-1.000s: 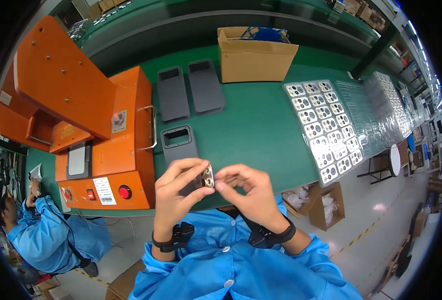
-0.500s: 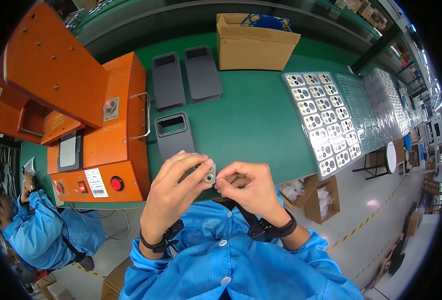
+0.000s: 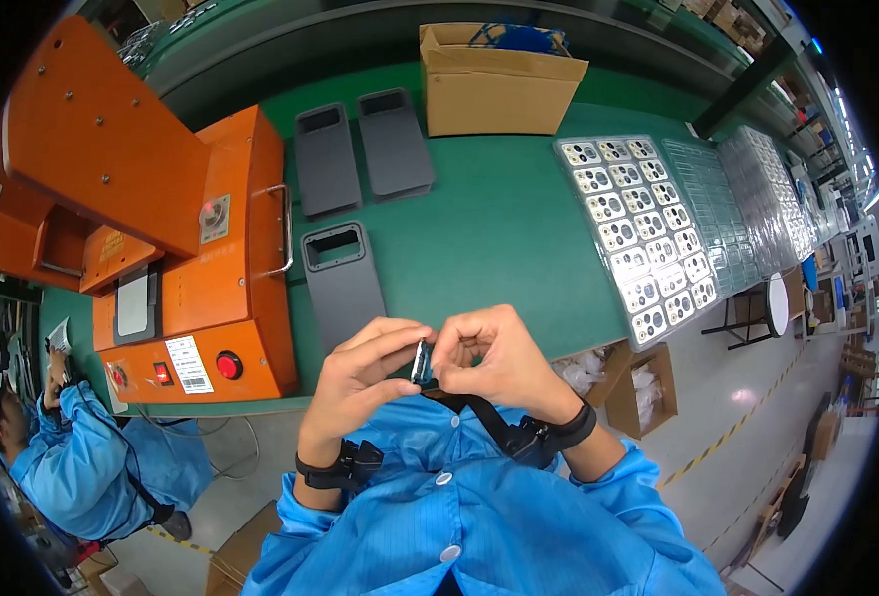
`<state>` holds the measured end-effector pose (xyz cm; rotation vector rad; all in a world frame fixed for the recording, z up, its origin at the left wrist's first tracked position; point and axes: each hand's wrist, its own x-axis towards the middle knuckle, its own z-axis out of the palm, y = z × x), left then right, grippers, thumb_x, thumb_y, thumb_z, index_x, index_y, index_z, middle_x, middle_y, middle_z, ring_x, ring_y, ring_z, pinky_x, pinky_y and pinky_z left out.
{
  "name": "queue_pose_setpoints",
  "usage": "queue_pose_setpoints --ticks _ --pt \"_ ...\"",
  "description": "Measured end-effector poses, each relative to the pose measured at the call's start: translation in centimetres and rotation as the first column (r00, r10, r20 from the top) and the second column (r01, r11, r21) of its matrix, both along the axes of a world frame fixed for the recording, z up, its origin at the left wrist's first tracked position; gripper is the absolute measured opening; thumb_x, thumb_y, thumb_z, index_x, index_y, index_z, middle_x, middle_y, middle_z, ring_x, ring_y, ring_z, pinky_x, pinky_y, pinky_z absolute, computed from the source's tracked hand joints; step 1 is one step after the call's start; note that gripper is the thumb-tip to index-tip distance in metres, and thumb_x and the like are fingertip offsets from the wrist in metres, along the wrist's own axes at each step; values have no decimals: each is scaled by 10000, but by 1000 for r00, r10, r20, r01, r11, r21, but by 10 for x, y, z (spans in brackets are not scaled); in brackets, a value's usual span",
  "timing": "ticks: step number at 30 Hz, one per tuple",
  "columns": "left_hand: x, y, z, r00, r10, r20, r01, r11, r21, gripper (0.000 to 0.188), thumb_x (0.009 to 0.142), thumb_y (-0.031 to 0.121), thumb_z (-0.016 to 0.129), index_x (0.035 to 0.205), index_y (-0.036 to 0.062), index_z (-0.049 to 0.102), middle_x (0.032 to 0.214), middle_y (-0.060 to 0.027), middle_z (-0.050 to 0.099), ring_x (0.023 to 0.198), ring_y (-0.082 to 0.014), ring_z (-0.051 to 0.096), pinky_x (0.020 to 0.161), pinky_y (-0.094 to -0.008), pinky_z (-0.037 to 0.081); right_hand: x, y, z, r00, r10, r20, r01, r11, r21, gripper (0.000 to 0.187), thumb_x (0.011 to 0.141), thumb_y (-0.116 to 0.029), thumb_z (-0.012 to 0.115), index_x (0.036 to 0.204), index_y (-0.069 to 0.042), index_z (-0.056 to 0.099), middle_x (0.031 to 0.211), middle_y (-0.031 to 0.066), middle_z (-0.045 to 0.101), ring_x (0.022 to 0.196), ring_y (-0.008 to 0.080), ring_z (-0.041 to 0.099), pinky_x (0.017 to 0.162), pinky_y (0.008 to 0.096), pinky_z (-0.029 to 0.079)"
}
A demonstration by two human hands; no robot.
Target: Assembling camera lens modules into protective phone cases and using a heat press machine.
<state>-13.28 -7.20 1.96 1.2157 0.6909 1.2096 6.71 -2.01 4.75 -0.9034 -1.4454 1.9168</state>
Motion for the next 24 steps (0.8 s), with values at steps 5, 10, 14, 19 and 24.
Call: queue_pose_setpoints --ticks 5,10,14,19,24 --pt "5 -3 -13 927 209 312 -206 978 -44 566 862 177 727 1322 -60 499 1248 -161 558 1219 -299 543 1046 -432 449 19 13 18 984 -78 163 45 980 195 65 708 20 685 734 -30 653 689 -17 646 643 37 590 586 190 448" --pt "-5 -18 -20 855 366 368 -356 930 -96 688 805 354 773 1303 -39 506 1219 -160 596 1165 -324 591 1025 -458 478 50 124 84 804 -561 196 12 345 938 60 711 -27 666 677 -14 618 586 -16 564 581 30 538 533 209 437" --pt "9 -21 -12 899 297 321 -284 955 -88 690 784 388 769 1270 -45 540 1149 -134 603 1100 -300 622 1006 -455 495 64 244 143 713 -673 196 -317 -59 947 152 712 -142 681 739 -12 608 628 101 598 575 236 596 561 320 480" --pt "1 -30 -21 905 235 356 -249 969 -8 563 898 258 695 1310 -75 504 1236 -196 552 1159 -365 590 1001 -464 483 64 337 121 613 -624 485 -708 -161 688 126 686 -142 643 674 -39 572 679 128 603 657 343 607 604 424 489" --pt "1 -38 -13 933 281 224 -285 958 -12 605 877 377 708 1273 -51 547 1239 -194 540 1129 -308 602 971 -402 496 50 348 110 474 -709 522 -797 -94 596 105 629 -157 640 637 -55 617 673 148 634 656 363 625 600 442 514"
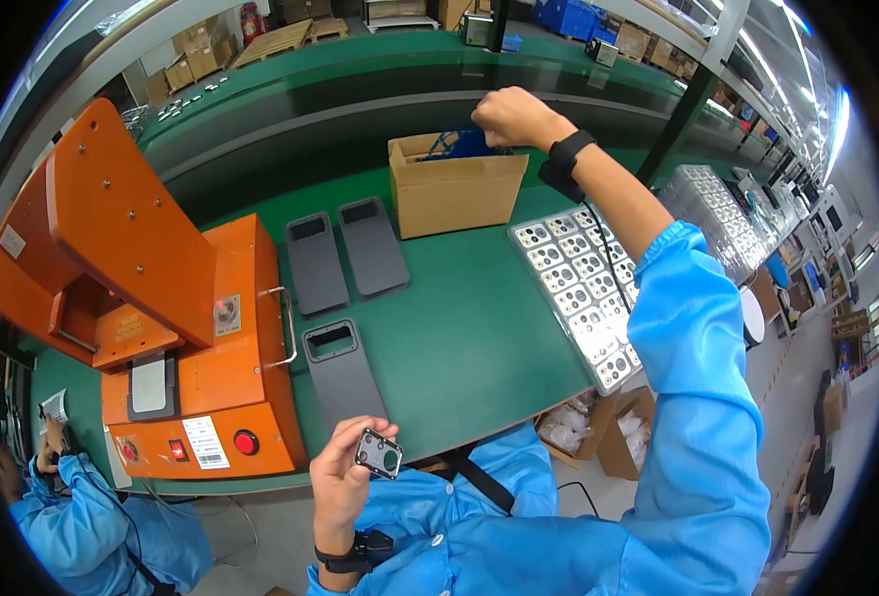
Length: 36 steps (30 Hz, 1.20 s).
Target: Assembling camera lens modules into protective phone cases and using a heat press machine.
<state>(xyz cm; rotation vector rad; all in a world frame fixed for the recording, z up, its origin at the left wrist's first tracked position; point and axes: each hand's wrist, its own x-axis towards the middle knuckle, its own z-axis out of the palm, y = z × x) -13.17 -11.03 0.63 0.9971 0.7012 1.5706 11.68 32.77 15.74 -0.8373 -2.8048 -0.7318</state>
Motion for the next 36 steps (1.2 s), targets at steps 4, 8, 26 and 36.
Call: queue_pose_setpoints --ticks 4,8,26,36 --pt "-5 5 -7 993 -7 -114 11 999 37 516 892 119 694 1331 -62 494 1272 -191 533 1148 -279 580 1003 -381 464 7 -13 2 991 -94 -94 86 993 -85 75 654 -70 674 706 -43 627 733 148 653 757 362 644 675 439 521" --pt "0 11 -3 999 -12 48 15 998 -55 573 866 20 691 1370 -54 428 1258 -201 561 1172 -251 562 992 -352 475 14 -71 8 914 -151 -377 113 986 -122 116 725 -73 650 798 1 597 755 157 634 844 369 630 743 439 502" --pt "55 42 16 941 69 331 0 979 -202 451 837 -119 644 1246 -37 471 1314 -212 514 1228 -256 544 1051 -359 457 -45 -337 -128 435 -16 -901 -284 946 -154 432 603 -117 874 988 -17 703 917 111 686 794 260 678 687 326 560" --pt "61 41 26 946 -44 321 139 950 -279 396 888 -63 619 1244 -27 449 1284 -178 512 1261 -288 516 1055 -409 471 -30 -324 -134 508 -3 -861 -396 887 -236 466 587 -111 865 1014 -18 704 949 118 664 822 248 660 687 313 558"
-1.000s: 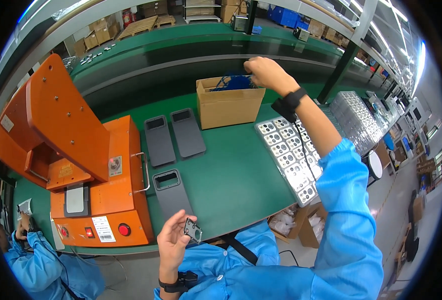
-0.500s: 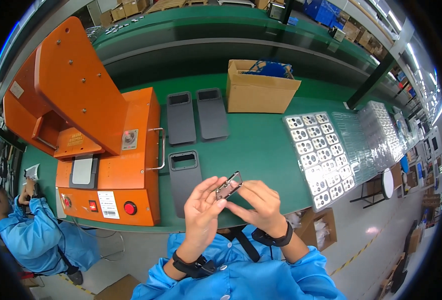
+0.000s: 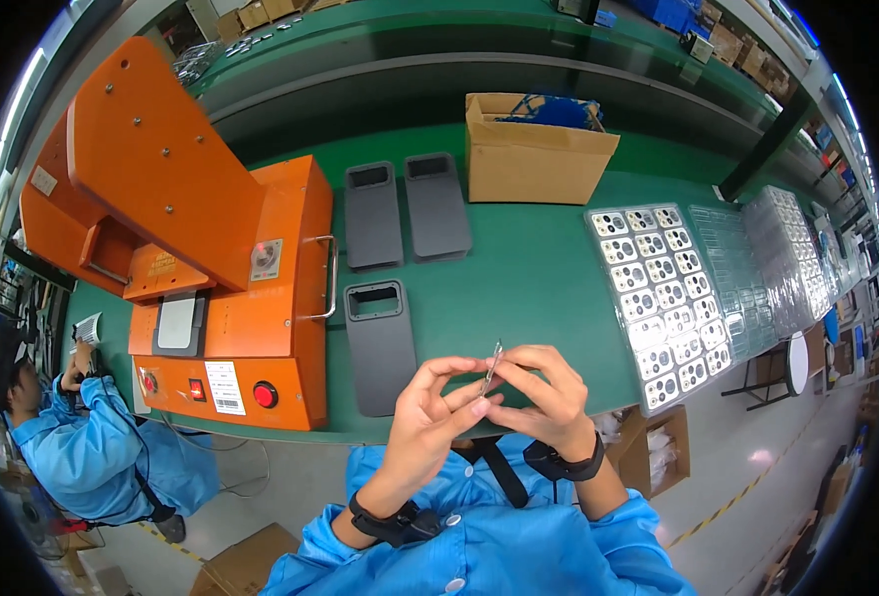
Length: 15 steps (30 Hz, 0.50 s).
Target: Assembling camera lens modules into protective phone cases and using a heat press machine.
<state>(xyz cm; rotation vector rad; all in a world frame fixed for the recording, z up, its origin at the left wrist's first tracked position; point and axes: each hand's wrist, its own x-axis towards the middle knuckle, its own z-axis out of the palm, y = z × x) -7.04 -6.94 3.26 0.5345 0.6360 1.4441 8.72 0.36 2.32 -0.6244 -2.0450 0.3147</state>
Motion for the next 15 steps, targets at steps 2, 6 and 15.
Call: queue_pose_setpoints --ticks 2,6,15 --pt "-9 -4 16 942 -43 -332 20 997 -73 402 863 13 690 1207 -36 488 1300 -197 499 1228 -325 542 1013 -412 488 5 0 -3 1000 8 -30 -10 998 -59 466 591 -107 868 1018 -15 703 957 118 662 824 237 656 691 302 553" --pt "-32 -7 23 -67 239 -969 -46 969 242 451 811 103 758 1173 -45 533 1288 -245 490 1166 -399 559 953 -419 497 18 -10 -18 990 -58 -127 4 923 -385 453 610 -84 871 1021 -2 700 985 111 656 837 198 642 698 277 541" --pt "-29 4 1 -349 85 -933 -322 924 205 541 822 174 741 1266 -34 512 1458 -390 267 1245 -533 443 940 -498 481 24 -13 -27 986 -131 -102 60 854 -517 425 630 -93 870 1017 -27 705 986 93 655 801 171 622 697 271 533"
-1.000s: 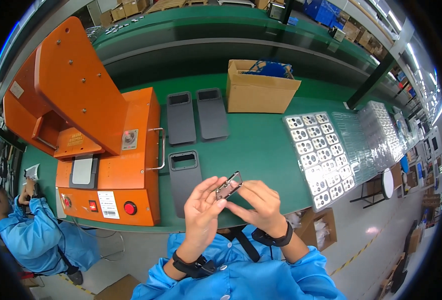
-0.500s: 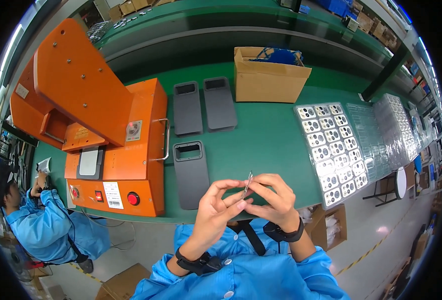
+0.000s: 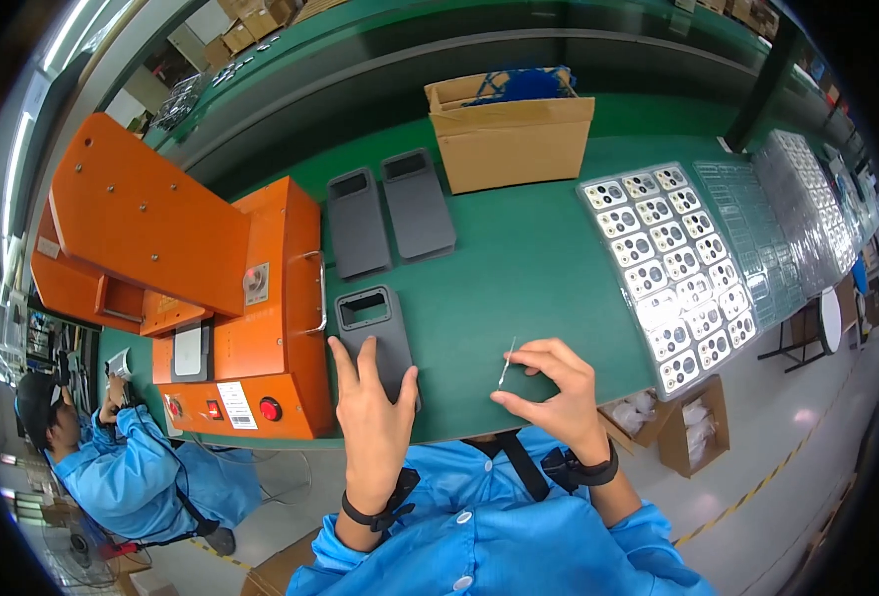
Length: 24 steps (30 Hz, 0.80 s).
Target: Assembling camera lens modules into protective phone cases and using a heat press machine.
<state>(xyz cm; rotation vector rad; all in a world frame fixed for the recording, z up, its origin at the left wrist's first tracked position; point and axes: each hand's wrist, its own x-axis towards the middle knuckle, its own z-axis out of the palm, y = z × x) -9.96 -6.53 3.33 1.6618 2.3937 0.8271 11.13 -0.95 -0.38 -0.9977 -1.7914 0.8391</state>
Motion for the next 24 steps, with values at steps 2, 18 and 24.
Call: queue_pose_setpoints --ticks 2,18,24 --pt "3 0 9 1000 6 11 -6 1000 -4 543 822 168 738 1273 -31 511 1454 -386 280 1246 -528 446 939 -495 484 1 1 0 1000 16 10 -16 1000 -12 422 633 -112 875 1012 -28 708 963 82 655 782 169 618 691 268 527" --pt "32 -13 12 751 -659 26 627 726 281 456 833 299 596 1264 158 648 1432 -331 400 1168 -442 508 974 -484 424 -16 0 -16 627 104 -772 -500 814 -296 578 863 -403 710 1245 8 575 1344 154 530 1250 257 519 1061 389 414" --pt "32 -18 9 749 -662 40 630 729 267 462 821 285 600 1267 177 651 1431 -328 403 1148 -438 519 959 -488 441 -18 -1 -19 578 80 -812 -525 798 -296 677 817 -478 724 1250 19 571 1312 155 554 1239 250 528 1039 382 439"
